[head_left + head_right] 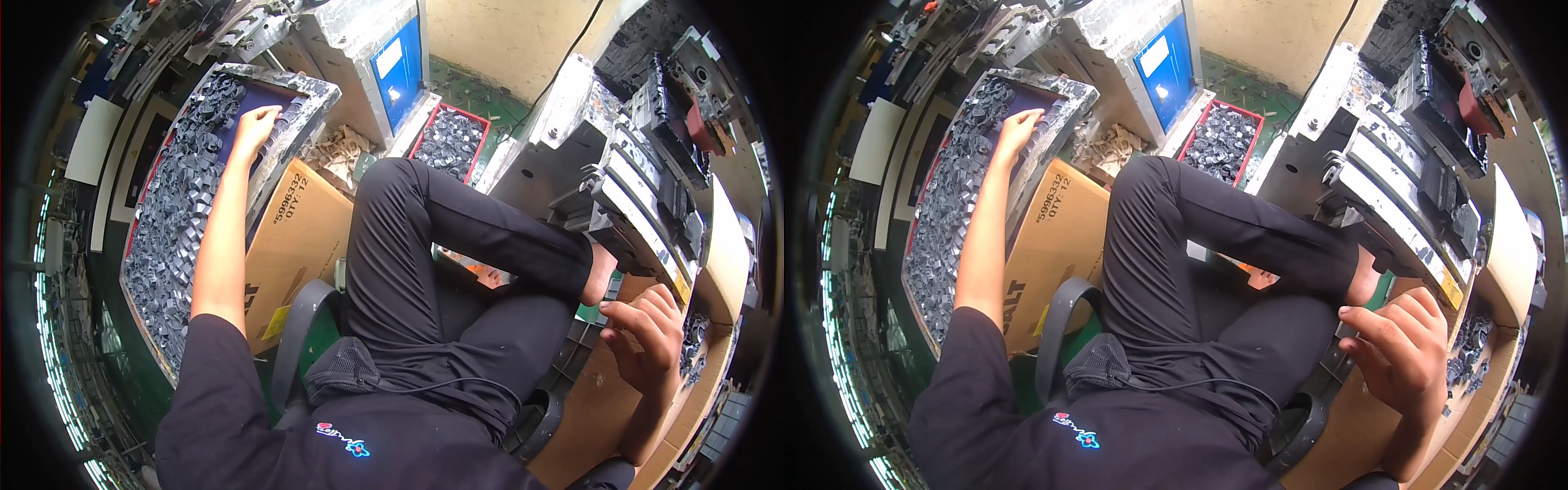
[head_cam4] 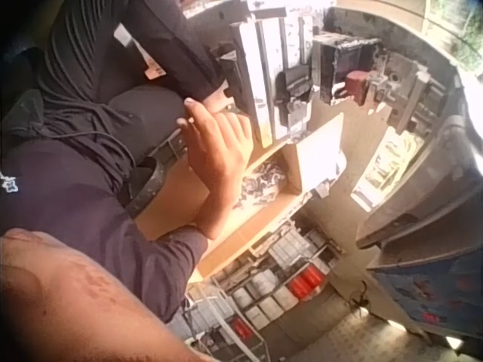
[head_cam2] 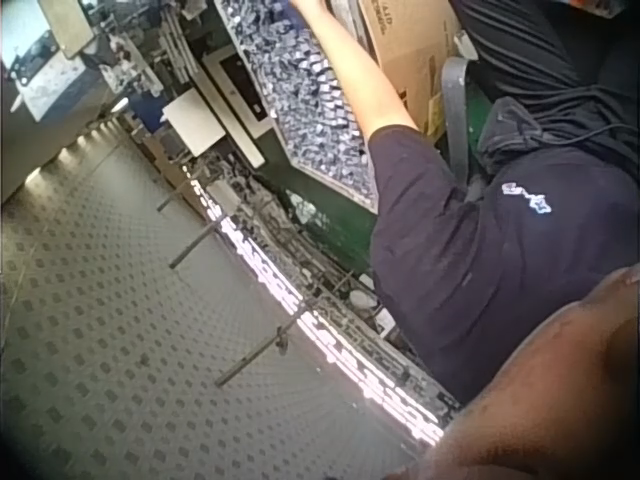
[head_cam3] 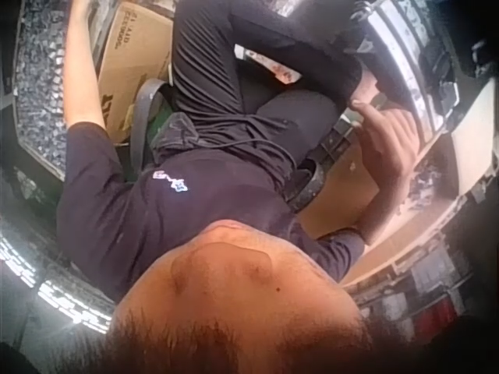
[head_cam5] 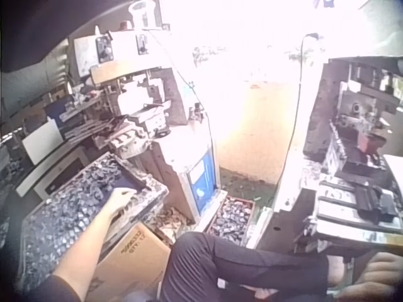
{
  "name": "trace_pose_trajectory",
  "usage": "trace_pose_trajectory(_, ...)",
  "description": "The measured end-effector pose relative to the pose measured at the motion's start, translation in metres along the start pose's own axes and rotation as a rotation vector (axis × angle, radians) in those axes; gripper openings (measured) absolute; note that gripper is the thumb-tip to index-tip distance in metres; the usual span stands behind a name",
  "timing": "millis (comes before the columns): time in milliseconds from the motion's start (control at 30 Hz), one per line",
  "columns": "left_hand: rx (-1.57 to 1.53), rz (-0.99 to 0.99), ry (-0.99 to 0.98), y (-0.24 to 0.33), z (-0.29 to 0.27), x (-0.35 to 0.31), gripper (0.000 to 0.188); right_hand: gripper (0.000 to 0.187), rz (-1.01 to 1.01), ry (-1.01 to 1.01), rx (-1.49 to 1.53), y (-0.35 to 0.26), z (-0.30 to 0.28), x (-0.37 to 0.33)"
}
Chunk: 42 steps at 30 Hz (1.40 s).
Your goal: Manual assembly of small plastic parts on a production line or workshop bench.
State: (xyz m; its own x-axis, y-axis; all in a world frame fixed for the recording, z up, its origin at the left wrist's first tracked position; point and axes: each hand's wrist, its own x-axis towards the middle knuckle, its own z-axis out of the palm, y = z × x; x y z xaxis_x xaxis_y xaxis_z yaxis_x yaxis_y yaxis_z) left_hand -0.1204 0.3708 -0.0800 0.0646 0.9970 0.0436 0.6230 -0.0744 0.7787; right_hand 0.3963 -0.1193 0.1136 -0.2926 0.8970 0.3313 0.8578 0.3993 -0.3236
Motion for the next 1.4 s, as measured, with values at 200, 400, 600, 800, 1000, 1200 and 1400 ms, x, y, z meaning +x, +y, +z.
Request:
trace_pose_trajectory(200,-0.03,-0.003,0.106,-0.007,-0.025,-0.027,0.032,0.03,0.014,0.012,-0.008,-0.002,0.001,0.007)
trace_pose_trajectory(400,0.033,0.451,0.257,0.048,0.003,-0.104,0.033,0.022,0.082,0.231,-0.071,0.015,-0.018,-0.002)
trace_pose_trajectory(600,0.103,0.408,-0.248,0.085,0.115,-0.18,0.042,0.024,0.507,0.623,-0.061,0.049,-0.075,-0.057)
trace_pose_trajectory(800,0.284,0.31,-0.396,0.098,0.165,-0.15,0.049,0.013,0.813,0.391,-0.28,0.11,-0.094,-0.14)
trace_pose_trajectory(1000,0.35,0.363,-0.518,0.132,0.183,-0.141,0.039,0.022,1.037,0.226,-0.399,0.138,-0.055,-0.201)
trace_pose_trajectory(1200,-0.266,0.3,-0.504,0.215,0.213,-0.154,0.034,0.02,1.146,0.248,-0.403,0.15,-0.042,-0.205)
trace_pose_trajectory(1400,-0.476,0.632,-0.216,0.342,0.202,-0.206,0.033,0.015,1.111,0.321,-0.362,0.148,-0.039,-0.205)
